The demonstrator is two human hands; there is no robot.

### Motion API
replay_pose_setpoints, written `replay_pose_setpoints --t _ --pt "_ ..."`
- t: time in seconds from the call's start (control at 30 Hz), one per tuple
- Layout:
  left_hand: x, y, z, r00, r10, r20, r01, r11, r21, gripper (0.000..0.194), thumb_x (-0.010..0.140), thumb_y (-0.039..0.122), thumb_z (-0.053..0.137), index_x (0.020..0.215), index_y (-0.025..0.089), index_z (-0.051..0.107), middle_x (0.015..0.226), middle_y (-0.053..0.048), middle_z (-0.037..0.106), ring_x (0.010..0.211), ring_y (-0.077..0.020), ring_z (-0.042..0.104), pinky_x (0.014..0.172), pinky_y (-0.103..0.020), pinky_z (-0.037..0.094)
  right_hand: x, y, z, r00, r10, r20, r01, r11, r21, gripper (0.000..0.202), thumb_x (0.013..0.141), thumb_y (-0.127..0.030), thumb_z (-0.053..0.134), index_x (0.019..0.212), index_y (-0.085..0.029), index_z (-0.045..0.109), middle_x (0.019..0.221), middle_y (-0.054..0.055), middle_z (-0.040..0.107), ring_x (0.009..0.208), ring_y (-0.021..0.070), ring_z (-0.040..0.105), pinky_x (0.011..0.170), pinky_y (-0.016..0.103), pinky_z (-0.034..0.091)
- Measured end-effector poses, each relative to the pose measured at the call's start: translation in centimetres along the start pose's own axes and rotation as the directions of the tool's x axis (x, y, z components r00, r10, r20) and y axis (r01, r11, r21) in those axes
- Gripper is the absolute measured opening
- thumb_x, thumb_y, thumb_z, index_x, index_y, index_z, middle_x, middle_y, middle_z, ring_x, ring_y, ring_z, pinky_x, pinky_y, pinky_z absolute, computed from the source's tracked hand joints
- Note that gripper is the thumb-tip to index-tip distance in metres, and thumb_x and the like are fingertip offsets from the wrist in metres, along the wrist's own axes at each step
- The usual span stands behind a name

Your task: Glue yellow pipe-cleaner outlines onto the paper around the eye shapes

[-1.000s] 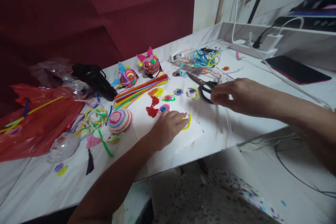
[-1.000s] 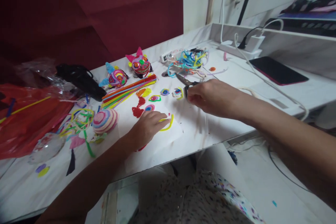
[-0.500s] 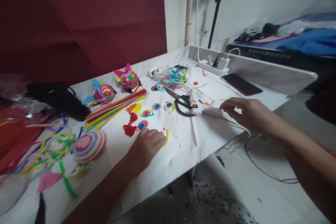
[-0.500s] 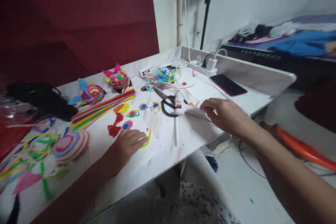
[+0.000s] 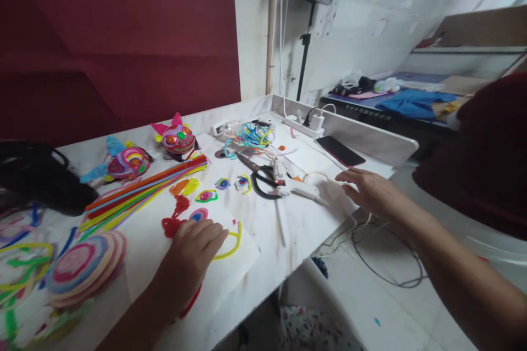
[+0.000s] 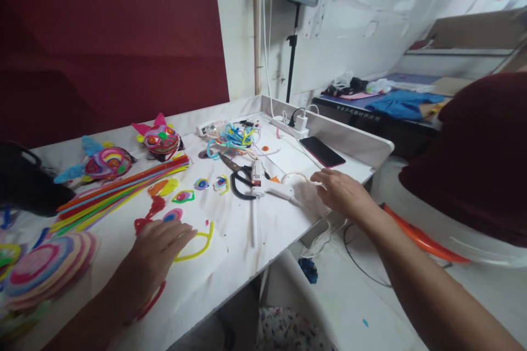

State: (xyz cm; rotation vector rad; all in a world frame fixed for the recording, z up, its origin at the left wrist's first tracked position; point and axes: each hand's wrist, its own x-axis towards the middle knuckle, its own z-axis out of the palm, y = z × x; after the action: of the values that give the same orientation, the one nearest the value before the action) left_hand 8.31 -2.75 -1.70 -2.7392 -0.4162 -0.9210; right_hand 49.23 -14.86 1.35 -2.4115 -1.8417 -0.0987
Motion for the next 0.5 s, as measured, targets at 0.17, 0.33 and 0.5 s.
replay_pose_setpoints --t 0.17,0.33,0.5 --pt "0.0 -0.4 0.0 0.996 0.075 -0.043 -0.074 0.997 0.036 0.032 0.096 0.008 0.037 0.108 0.019 0.065 0.102 -0.005 0.071 0.100 -0.0209 0.062 0.091 -0.039 0.041 2.2 2.2 0.2 0.990 0.115 -0.084 -0.119 0.991 -0.054 0.035 0.084 -0.014 0.043 0.110 -0.015 0.065 0.114 0.015 0.067 0.103 0.0271 0.064 0.089 0.037 0.047" --pt "0.0 -0.2 0.1 0.998 0.062 -0.017 -0.062 0.997 0.039 0.033 0.096 0.010 0.035 0.105 0.020 0.066 0.100 -0.004 0.071 0.099 -0.0208 0.062 0.091 -0.039 0.041 3.8 2.7 0.7 0.987 0.121 -0.104 -0.127 0.990 -0.054 0.032 0.088 -0.019 0.040 0.106 -0.018 0.066 0.109 0.012 0.069 0.098 0.0230 0.066 0.083 0.032 0.048" --pt "0.1 0.2 0.1 0.997 0.041 -0.066 -0.038 0.998 0.043 0.033 0.098 0.012 0.034 0.100 0.019 0.067 0.095 -0.004 0.070 0.097 -0.0194 0.061 0.092 -0.040 0.040 4.1 1.5 0.7 0.997 0.059 -0.043 -0.061 0.997 -0.050 0.028 0.085 -0.020 0.045 0.098 -0.016 0.070 0.101 0.014 0.071 0.087 0.0254 0.068 0.078 0.035 0.049"
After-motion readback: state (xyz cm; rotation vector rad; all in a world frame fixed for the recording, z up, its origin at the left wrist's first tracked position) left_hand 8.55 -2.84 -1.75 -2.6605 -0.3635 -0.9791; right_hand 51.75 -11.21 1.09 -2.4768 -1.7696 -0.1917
